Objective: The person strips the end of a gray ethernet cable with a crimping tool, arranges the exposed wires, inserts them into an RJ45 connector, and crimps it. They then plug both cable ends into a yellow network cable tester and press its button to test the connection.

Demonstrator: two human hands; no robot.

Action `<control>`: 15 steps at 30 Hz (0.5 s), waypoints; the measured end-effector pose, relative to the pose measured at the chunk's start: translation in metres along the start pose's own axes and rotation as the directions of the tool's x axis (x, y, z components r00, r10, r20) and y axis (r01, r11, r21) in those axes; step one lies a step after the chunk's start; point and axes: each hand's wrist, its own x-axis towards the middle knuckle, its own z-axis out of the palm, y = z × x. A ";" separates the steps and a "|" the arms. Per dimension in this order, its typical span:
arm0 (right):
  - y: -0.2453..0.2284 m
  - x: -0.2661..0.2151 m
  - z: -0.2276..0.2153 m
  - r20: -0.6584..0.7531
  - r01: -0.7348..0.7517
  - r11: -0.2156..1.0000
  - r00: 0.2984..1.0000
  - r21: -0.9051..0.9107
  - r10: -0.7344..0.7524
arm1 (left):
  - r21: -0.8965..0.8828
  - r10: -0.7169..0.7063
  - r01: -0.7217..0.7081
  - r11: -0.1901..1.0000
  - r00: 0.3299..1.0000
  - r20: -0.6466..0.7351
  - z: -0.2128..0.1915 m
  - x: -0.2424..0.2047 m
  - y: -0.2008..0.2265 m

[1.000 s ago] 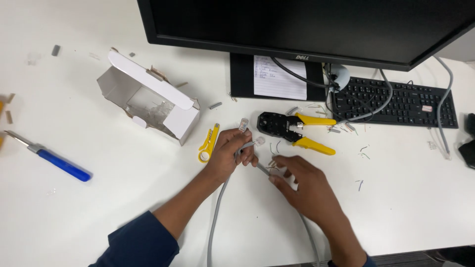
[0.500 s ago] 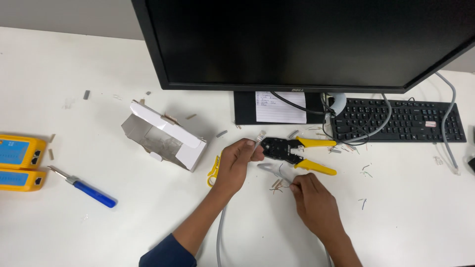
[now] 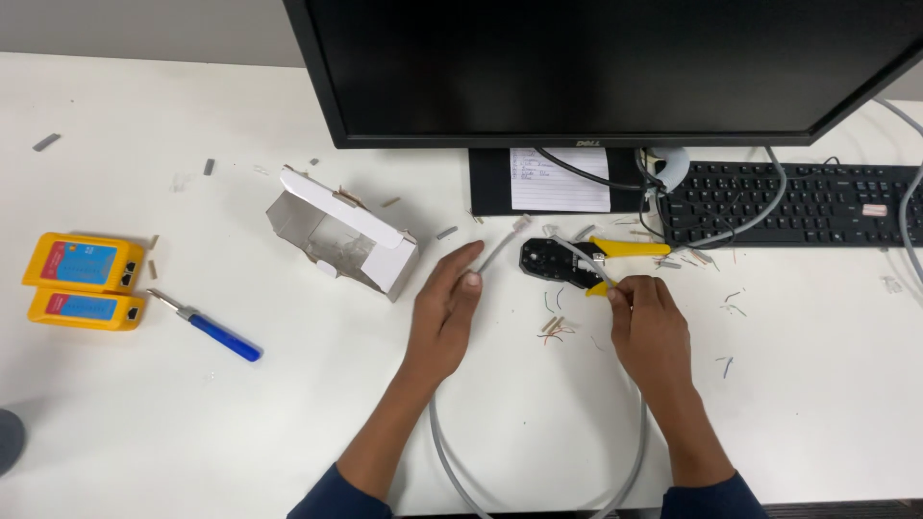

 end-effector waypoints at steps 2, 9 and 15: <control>0.000 -0.005 0.000 -0.005 -0.003 1.000 1.000 0.018 0.003 | 0.138 0.049 -0.040 0.990 0.997 -0.064 -0.010 -0.013 0.002; -0.006 -0.028 0.011 -0.008 -0.056 0.983 0.998 0.177 0.058 | 0.720 0.137 0.016 0.694 0.979 -0.153 -0.024 -0.049 -0.004; -0.010 -0.036 0.020 -0.029 -0.081 0.969 0.996 0.233 0.090 | 0.797 0.084 0.117 0.592 0.975 -0.206 -0.021 -0.038 -0.021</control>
